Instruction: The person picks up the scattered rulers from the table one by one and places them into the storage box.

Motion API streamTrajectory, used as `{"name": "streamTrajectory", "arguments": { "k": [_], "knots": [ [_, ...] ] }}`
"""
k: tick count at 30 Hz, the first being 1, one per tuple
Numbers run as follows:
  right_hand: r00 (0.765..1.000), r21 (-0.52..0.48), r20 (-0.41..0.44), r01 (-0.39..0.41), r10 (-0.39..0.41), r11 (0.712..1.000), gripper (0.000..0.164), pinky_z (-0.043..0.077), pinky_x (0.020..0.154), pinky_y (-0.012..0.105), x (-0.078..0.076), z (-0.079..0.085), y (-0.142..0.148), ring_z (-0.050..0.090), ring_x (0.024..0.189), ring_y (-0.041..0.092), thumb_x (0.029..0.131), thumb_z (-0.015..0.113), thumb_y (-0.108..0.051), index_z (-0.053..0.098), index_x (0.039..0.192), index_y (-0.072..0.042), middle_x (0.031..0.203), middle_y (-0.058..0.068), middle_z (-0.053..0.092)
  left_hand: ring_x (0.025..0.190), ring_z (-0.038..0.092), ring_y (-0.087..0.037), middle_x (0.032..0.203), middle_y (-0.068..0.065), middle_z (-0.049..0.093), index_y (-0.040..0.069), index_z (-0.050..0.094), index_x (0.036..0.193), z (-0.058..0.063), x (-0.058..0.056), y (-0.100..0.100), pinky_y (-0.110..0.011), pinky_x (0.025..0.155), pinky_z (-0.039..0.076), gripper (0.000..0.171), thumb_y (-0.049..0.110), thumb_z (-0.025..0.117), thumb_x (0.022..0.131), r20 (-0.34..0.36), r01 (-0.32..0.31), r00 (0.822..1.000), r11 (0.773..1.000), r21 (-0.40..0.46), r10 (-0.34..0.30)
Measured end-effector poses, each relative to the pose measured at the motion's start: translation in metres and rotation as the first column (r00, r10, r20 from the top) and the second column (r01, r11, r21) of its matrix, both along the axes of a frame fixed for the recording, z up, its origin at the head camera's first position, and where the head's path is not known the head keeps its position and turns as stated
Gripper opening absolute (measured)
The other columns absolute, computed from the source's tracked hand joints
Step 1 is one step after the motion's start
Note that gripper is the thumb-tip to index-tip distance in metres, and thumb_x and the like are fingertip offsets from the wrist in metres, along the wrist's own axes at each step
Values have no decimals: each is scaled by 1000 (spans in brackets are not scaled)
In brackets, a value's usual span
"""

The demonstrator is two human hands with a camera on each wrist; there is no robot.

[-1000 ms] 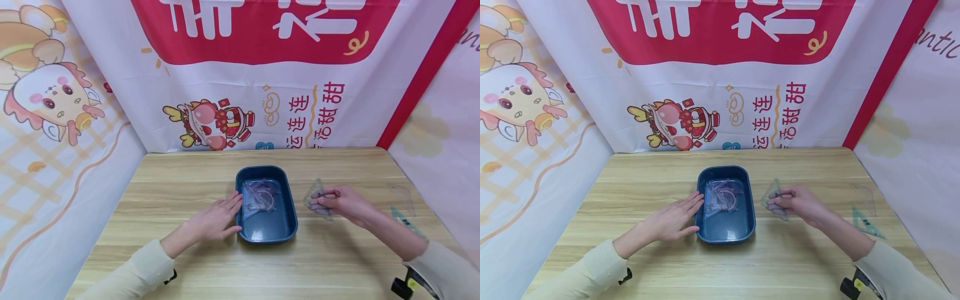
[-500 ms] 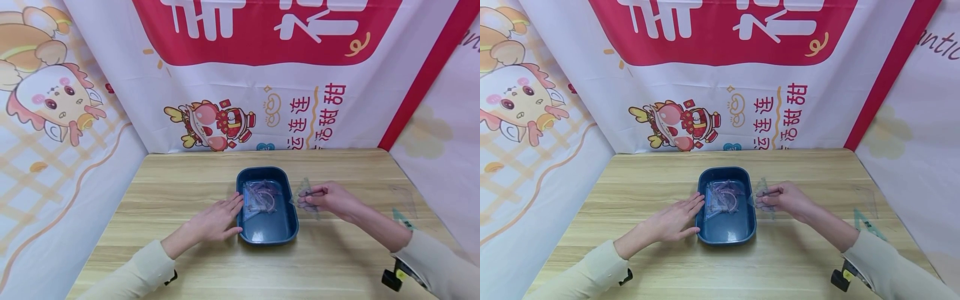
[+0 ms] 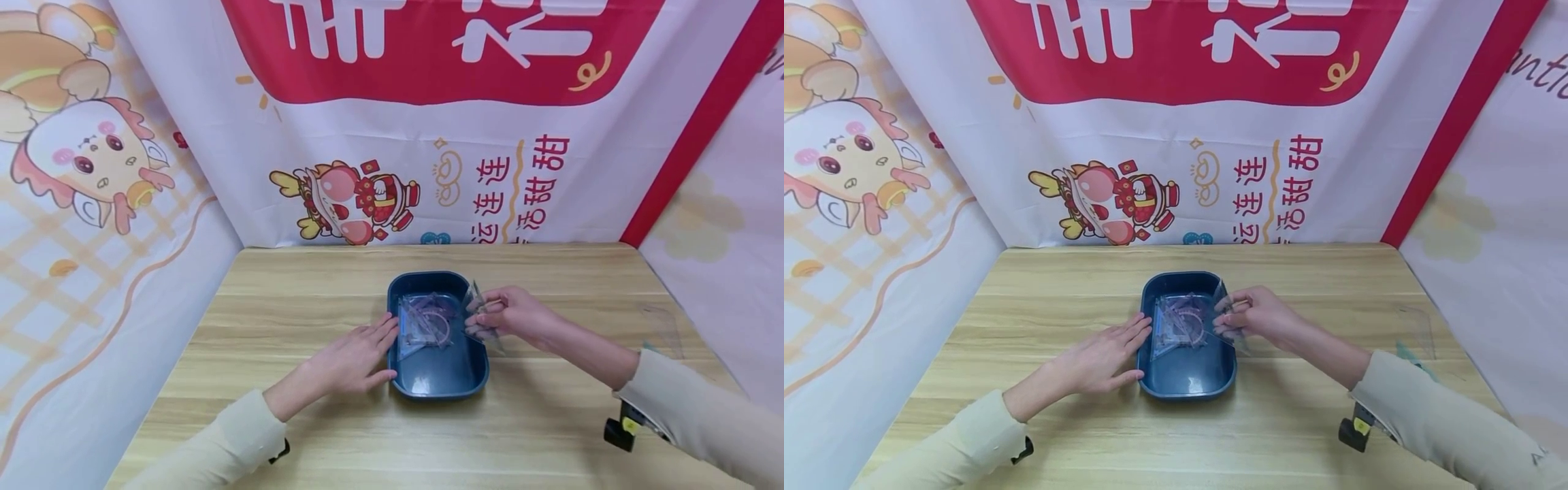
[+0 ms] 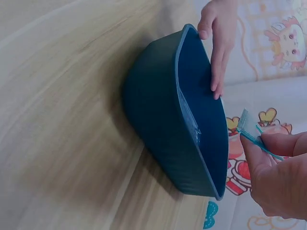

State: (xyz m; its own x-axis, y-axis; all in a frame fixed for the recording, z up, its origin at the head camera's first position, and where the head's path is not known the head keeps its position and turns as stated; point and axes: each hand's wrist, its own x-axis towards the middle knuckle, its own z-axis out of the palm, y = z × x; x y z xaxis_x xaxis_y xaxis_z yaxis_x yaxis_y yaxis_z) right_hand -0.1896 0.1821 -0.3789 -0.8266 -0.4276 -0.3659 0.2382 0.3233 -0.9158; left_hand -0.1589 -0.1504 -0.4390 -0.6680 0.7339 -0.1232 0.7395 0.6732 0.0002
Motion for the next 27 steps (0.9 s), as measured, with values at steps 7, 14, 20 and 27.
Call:
{"name": "streamTrajectory", "arguments": {
  "k": [7, 14, 20, 27],
  "knots": [
    [996, 17, -7, -90, 90, 996, 32, 59, 90, 38, -9, 5, -14, 73, 98, 18, 101, 51, -2, 55, 130, 12, 114, 21, 73, 154, 20, -33, 165, -17, 24, 1, 29, 156, 1, 0, 0, -51, 117, 37, 79, 58, 42, 101, 2, 4, 1000, 1000, -3, -4],
    [980, 48, -5, -198, 198, 979, 29, 60, 89, 40, -19, 11, -27, 72, 95, 22, 101, 47, 3, 57, 125, 14, 113, 24, 71, 154, 19, -33, 165, -19, 23, 0, 28, 156, 1, -1, 0, -51, 117, 37, 80, 57, 42, 101, 3, 10, 1000, 1000, -1, -10],
    [935, 138, 14, -352, 353, 926, 28, 60, 88, 40, -27, 19, -41, 73, 93, 23, 100, 46, 4, 62, 122, 11, 106, 20, 73, 154, 20, -32, 164, -18, 25, 0, 30, 155, 2, 0, -1, -50, 117, 37, 79, 57, 43, 101, -8, 13, 1000, 1000, -3, -13],
    [873, 219, 36, -481, 486, 849, 27, 61, 85, 39, -33, 29, -60, 73, 88, 21, 99, 46, 6, 67, 116, 9, 99, 17, 74, 155, 18, -31, 165, -17, 24, 1, 29, 156, 2, -1, 0, -50, 118, 36, 80, 59, 41, 101, 5, 9, 1000, 1000, -8, -9]
  ]
}}
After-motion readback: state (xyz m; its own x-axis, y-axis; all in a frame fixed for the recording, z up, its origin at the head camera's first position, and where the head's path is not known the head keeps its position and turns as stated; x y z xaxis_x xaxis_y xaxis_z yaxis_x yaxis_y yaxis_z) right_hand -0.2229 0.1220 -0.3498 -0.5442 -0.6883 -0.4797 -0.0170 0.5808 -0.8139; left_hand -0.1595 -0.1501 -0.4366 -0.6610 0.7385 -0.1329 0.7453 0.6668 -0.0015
